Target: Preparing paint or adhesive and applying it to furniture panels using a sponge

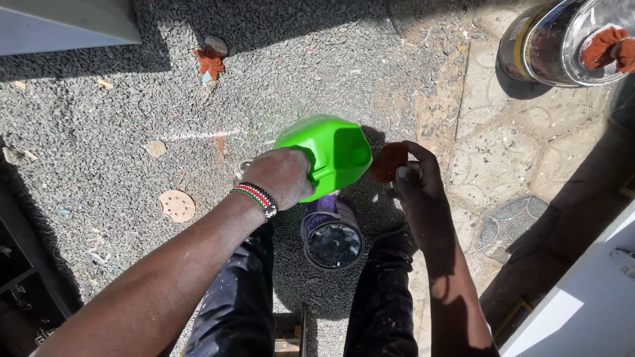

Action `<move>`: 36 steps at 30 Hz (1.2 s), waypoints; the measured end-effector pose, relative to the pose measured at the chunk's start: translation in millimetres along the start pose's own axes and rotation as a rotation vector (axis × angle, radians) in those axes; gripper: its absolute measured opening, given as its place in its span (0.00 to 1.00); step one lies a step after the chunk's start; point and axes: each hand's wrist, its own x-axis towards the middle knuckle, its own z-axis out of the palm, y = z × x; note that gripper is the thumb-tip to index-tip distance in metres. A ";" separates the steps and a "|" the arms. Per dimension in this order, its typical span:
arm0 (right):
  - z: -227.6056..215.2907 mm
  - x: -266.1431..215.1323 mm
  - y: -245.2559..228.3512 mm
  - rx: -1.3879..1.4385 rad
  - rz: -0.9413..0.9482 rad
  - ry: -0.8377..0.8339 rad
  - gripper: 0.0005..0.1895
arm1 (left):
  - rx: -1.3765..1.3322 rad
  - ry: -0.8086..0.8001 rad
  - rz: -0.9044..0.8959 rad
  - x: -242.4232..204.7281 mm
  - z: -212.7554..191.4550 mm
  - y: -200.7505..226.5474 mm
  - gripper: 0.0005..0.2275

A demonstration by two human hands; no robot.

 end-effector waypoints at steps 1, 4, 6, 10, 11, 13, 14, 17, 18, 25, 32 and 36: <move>-6.5 3.6 8.0 -0.001 0.001 -0.002 0.32 | -0.002 0.000 -0.001 7.3 8.2 -0.8 0.14; -19.1 14.0 31.5 -0.341 -0.191 0.103 0.31 | 0.004 0.044 0.026 18.6 25.7 4.3 0.14; -16.0 24.1 44.9 -0.783 -0.462 0.074 0.27 | 0.051 0.001 0.066 12.1 25.8 15.1 0.13; -24.5 43.9 77.4 -0.907 -0.383 0.049 0.26 | 0.066 0.003 0.092 7.4 26.4 29.3 0.12; -28.4 45.3 80.4 -0.875 -0.335 -0.012 0.26 | 0.014 -0.063 0.064 2.4 20.7 32.8 0.12; -34.7 47.8 81.6 -0.839 -0.282 -0.067 0.26 | -0.034 -0.133 0.040 -5.9 13.3 45.8 0.13; -34.8 49.7 79.6 -0.768 -0.269 -0.132 0.23 | -0.148 -0.266 -0.068 -10.4 10.8 53.7 0.12; -22.0 54.6 80.9 -0.616 -0.235 -0.248 0.21 | -0.340 -0.420 -0.221 -11.5 14.5 65.1 0.08; -15.2 55.5 82.9 -0.538 -0.214 -0.302 0.21 | -0.424 -0.444 -0.263 -9.9 17.6 66.5 0.07; 29.2 64.5 133.8 -0.242 -0.160 -0.457 0.23 | -0.787 -0.525 -0.496 3.8 32.7 23.0 0.13; 43.1 86.1 173.6 -0.381 -0.074 -0.463 0.17 | -0.746 -0.520 -0.519 10.8 43.1 10.7 0.09; 33.4 69.5 117.3 -0.414 -0.153 -0.444 0.20 | -0.724 -0.485 -0.473 8.3 27.3 25.5 0.07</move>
